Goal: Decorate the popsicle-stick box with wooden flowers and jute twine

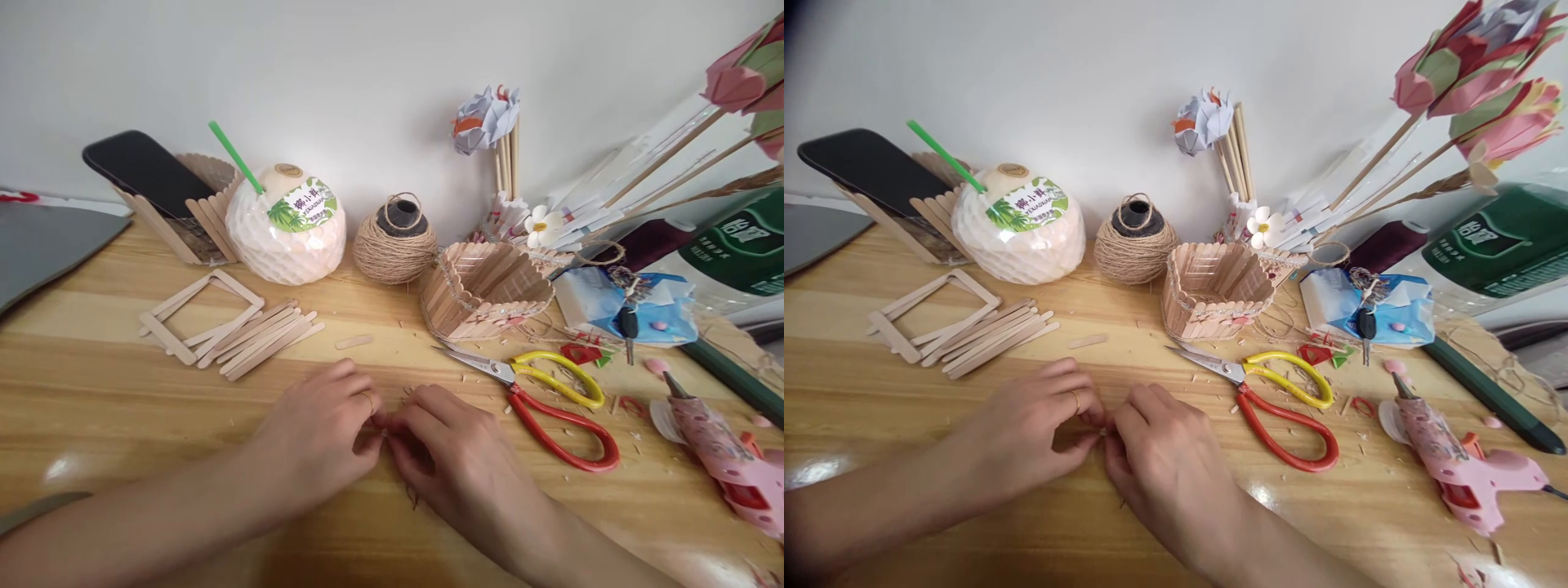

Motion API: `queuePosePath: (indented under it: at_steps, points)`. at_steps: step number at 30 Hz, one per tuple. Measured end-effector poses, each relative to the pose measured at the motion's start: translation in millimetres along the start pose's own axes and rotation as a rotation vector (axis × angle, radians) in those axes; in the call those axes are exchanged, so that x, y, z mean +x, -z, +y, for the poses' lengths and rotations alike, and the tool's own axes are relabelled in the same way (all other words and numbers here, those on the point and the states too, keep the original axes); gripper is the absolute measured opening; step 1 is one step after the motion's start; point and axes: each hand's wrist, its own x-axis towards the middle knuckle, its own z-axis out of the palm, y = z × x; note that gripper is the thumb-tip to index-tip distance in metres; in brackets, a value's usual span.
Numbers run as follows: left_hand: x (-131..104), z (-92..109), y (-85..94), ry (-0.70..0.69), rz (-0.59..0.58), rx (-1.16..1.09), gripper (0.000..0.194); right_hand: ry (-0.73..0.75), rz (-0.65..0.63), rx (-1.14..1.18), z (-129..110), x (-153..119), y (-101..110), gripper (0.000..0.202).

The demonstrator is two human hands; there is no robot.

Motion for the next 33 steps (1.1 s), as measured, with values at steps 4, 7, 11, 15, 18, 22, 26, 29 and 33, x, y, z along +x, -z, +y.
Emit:
queuePosePath:
  at_steps: [4, 7, 11, 15, 18, 22, 26, 29, 33]
  points:
    - [0.7, -1.0, 1.4, 0.004, -0.002, -0.042, 0.012, -0.001, -0.004, 0.018, 0.0, 0.1, 0.4, 0.01]
    - [2.3, -4.0, 3.3, 0.014, -0.002, -0.123, 0.011, -0.015, 0.005, 0.061, 1.5, 0.5, 3.5, 0.012]
    - [4.3, -7.9, 5.1, 0.016, -0.003, -0.162, 0.014, -0.042, 0.049, 0.092, 6.6, -0.1, 12.5, 0.016]
    - [4.5, -8.8, 7.0, -0.001, -0.001, -0.168, 0.014, -0.056, 0.157, 0.09, 13.2, -1.0, 23.8, 0.016]
    - [4.0, -9.1, 8.2, -0.026, -0.004, -0.15, 0.014, -0.086, 0.218, 0.088, 15.9, -0.5, 33.6, 0.015]
    - [2.9, -10.1, 7.7, -0.091, 0.001, -0.111, 0.015, -0.119, 0.274, 0.077, 17.4, 1.6, 44.9, 0.015]
    - [2.2, -9.7, 5.5, -0.082, -0.006, -0.101, 0.013, -0.129, 0.297, 0.096, 18.8, 2.6, 50.0, 0.015]
    - [2.9, -8.3, 4.3, -0.064, -0.017, -0.106, 0.014, -0.14, 0.309, 0.098, 19.6, 2.0, 52.6, 0.014]
    - [4.1, -5.0, 3.8, -0.045, -0.015, -0.105, 0.014, -0.146, 0.35, 0.08, 19.0, 0.9, 58.8, 0.013]
